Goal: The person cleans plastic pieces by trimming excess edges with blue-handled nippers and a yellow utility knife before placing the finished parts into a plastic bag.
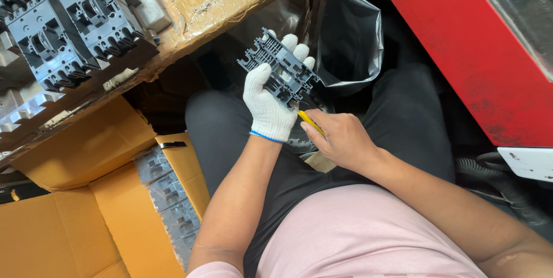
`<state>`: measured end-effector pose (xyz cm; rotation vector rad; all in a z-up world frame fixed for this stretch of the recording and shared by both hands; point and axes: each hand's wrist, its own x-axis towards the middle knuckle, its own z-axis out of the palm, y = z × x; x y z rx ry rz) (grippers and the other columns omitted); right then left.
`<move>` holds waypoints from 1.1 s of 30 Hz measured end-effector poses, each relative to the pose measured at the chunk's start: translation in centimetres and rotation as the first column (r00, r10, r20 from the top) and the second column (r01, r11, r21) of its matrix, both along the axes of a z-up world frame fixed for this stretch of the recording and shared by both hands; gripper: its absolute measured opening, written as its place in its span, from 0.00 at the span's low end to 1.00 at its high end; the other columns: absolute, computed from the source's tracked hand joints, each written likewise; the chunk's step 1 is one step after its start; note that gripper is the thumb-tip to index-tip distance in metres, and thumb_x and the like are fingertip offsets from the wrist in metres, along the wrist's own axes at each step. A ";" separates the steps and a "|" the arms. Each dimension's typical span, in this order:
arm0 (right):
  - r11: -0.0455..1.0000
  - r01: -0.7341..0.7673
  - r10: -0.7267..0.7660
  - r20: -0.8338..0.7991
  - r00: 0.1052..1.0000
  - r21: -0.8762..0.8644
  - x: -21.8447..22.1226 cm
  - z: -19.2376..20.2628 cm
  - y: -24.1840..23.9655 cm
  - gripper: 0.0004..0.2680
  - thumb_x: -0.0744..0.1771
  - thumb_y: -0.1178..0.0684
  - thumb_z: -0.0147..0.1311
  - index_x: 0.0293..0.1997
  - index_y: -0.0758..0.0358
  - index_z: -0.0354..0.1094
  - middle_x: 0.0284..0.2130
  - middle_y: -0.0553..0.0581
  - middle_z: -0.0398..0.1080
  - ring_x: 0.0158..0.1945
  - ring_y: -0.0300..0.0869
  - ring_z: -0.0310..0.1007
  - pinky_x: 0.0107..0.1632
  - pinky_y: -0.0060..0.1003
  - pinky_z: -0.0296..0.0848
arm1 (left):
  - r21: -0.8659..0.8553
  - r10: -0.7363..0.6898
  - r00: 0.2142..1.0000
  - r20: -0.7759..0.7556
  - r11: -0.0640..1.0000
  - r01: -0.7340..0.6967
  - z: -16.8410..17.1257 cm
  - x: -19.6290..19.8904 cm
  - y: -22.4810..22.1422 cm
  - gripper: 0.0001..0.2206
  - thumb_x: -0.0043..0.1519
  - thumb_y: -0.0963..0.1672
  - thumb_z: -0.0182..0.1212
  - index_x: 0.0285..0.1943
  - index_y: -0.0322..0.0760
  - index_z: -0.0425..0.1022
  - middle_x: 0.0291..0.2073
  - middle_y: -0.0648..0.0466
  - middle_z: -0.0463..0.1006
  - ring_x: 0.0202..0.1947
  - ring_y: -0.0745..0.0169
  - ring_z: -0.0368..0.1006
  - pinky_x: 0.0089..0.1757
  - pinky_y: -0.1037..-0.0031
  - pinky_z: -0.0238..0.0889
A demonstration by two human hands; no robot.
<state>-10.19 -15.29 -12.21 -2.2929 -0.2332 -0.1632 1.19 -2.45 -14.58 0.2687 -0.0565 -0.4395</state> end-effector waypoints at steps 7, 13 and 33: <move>0.983 -0.004 0.016 0.064 0.998 -0.182 0.2 -1.1 0.6 0.08 0.68 0.53 0.54 0.45 0.69 0.68 0.19 0.59 0.71 0.21 0.50 0.72 0.23 0.44 0.69 | 0.029 0.046 0.998 -0.036 0.999 -0.045 -0.4 0.3 0.1 0.28 0.61 0.44 0.55 0.74 0.38 0.62 0.65 0.40 0.69 0.63 0.38 0.68 0.65 0.46 0.60; 0.974 0.063 -0.027 0.164 0.986 -0.219 0.4 -1.0 0.2 0.09 0.68 0.54 0.55 0.49 0.68 0.70 0.24 0.57 0.72 0.26 0.50 0.74 0.27 0.43 0.70 | 0.043 0.066 0.996 -0.054 0.997 -0.064 -0.3 0.6 0.3 0.26 0.62 0.45 0.54 0.72 0.36 0.63 0.62 0.39 0.71 0.61 0.38 0.70 0.64 0.45 0.60; 0.918 0.286 -0.181 0.351 0.919 -0.274 1.3 -0.3 -2.2 0.10 0.69 0.53 0.58 0.54 0.62 0.73 0.25 0.52 0.68 0.27 0.45 0.72 0.28 0.40 0.69 | 0.268 0.167 0.980 -0.112 0.954 -0.132 1.3 0.0 0.0 0.20 0.65 0.53 0.54 0.61 0.45 0.71 0.52 0.46 0.77 0.46 0.46 0.75 0.47 0.53 0.70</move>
